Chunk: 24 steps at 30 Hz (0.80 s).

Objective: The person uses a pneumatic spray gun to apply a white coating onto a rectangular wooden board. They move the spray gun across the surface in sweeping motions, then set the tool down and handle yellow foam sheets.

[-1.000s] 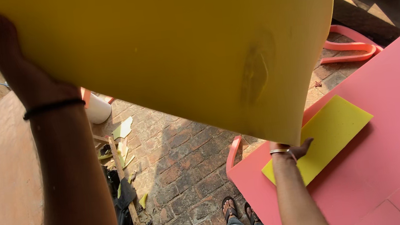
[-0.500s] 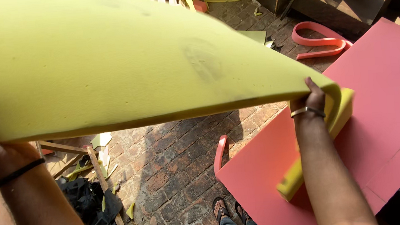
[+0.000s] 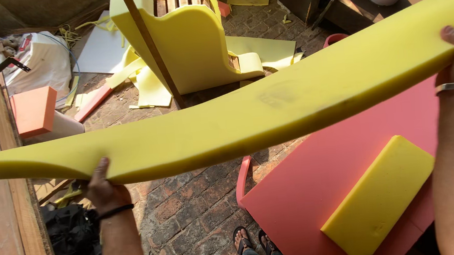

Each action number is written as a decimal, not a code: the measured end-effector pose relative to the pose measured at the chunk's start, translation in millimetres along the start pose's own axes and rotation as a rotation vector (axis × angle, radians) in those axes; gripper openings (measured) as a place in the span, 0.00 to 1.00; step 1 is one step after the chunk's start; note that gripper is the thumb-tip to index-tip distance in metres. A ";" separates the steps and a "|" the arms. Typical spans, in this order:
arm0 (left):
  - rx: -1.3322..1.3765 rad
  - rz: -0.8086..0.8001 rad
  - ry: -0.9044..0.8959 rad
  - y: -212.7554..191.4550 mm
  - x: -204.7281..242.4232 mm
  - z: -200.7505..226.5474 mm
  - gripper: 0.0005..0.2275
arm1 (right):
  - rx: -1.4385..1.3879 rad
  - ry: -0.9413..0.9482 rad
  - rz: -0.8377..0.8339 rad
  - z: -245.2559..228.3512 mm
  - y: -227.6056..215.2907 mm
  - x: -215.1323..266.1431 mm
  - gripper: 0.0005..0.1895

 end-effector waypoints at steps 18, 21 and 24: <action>-0.536 0.391 -0.960 -177.1 319.1 -302.6 0.28 | 1.682 0.224 -0.942 5.6 -80.7 194.3 0.41; -0.611 0.375 -1.055 -185.7 324.5 -288.4 0.29 | 1.481 0.152 -1.033 58.8 -78.9 282.1 0.43; -0.622 0.360 -1.092 -171.3 319.2 -291.9 0.29 | 1.509 0.027 -1.043 84.5 -68.6 338.8 0.47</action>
Point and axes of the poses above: each hand's wrist, its own x-axis away from the middle knuckle, its own y-axis out of the palm, z = x × y, the point moved 3 cm from there along -x, towards the middle knuckle, and after that the axes turned 15 degrees about x, right-handed, at the moved point
